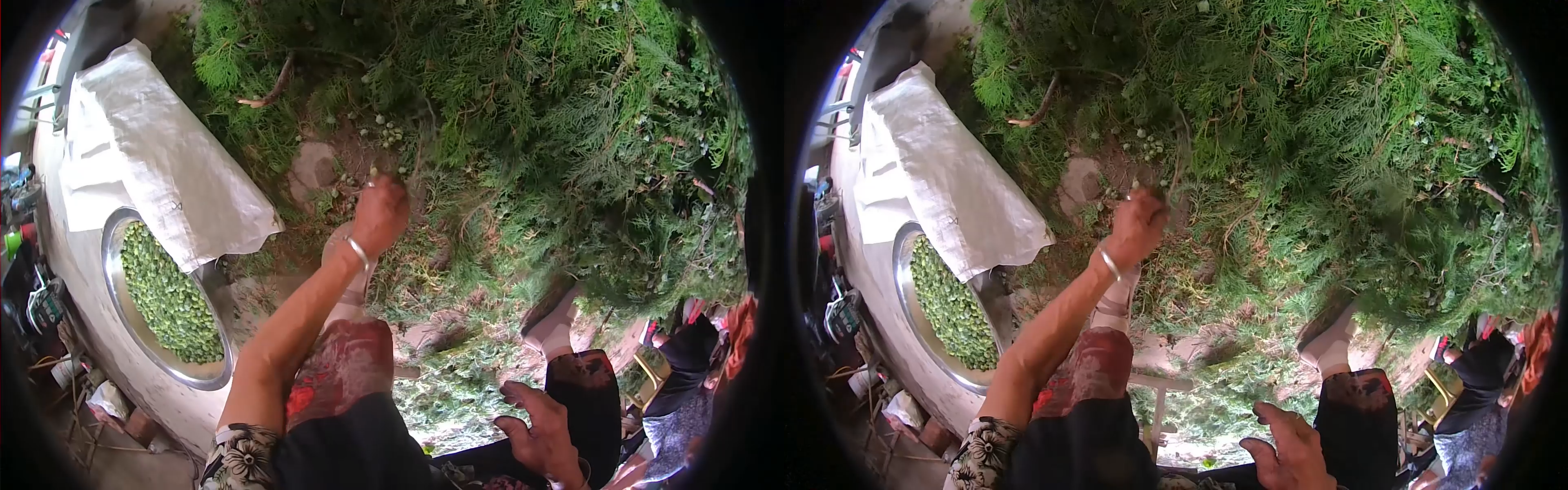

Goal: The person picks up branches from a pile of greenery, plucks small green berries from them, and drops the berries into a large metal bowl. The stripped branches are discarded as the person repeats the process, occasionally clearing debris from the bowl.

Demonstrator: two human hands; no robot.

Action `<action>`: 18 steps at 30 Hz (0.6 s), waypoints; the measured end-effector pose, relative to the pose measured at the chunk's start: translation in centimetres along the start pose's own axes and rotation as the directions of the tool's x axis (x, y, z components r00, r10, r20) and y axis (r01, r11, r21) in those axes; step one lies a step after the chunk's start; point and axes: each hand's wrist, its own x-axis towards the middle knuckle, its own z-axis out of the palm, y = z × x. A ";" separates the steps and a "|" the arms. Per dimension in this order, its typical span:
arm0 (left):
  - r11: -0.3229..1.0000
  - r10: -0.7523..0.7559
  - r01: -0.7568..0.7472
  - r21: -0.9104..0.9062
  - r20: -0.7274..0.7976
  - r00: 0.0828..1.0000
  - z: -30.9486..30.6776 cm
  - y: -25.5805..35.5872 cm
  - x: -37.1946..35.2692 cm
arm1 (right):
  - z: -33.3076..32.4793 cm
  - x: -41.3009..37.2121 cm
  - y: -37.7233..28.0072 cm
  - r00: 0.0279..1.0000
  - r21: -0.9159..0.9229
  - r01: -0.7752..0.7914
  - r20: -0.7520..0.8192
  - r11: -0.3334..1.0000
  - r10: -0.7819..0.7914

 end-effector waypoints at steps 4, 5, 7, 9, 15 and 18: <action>0.968 0.061 -0.067 -0.243 -0.032 0.998 -1.1 3.0 -3.6 | -0.2 0.2 -0.2 1.000 -0.036 0.022 0.000 0.999 -0.022; 0.959 0.264 -0.265 -0.097 -0.019 0.964 -1.4 2.9 -3.9 | -0.2 0.2 -0.3 0.999 -0.051 0.039 0.000 0.998 -0.039; 0.890 0.452 -0.453 0.046 0.021 0.892 -2.4 3.8 -3.9 | -0.2 0.2 -0.4 1.000 -0.048 0.031 -0.003 0.998 -0.031; 0.934 0.099 -0.217 0.283 0.380 0.920 -3.6 4.9 -3.4 | -0.1 0.3 -0.3 1.000 -0.049 0.027 -0.004 0.998 -0.027; 0.908 0.366 -0.232 0.350 -0.390 0.845 -4.3 0.3 6.3 | 0.0 0.2 -0.2 1.000 -0.044 0.021 -0.002 0.999 -0.022; 0.924 0.250 -0.144 0.356 -0.274 0.929 -3.1 0.0 7.2 | -0.3 0.3 -0.5 0.999 -0.050 0.047 0.002 0.998 -0.047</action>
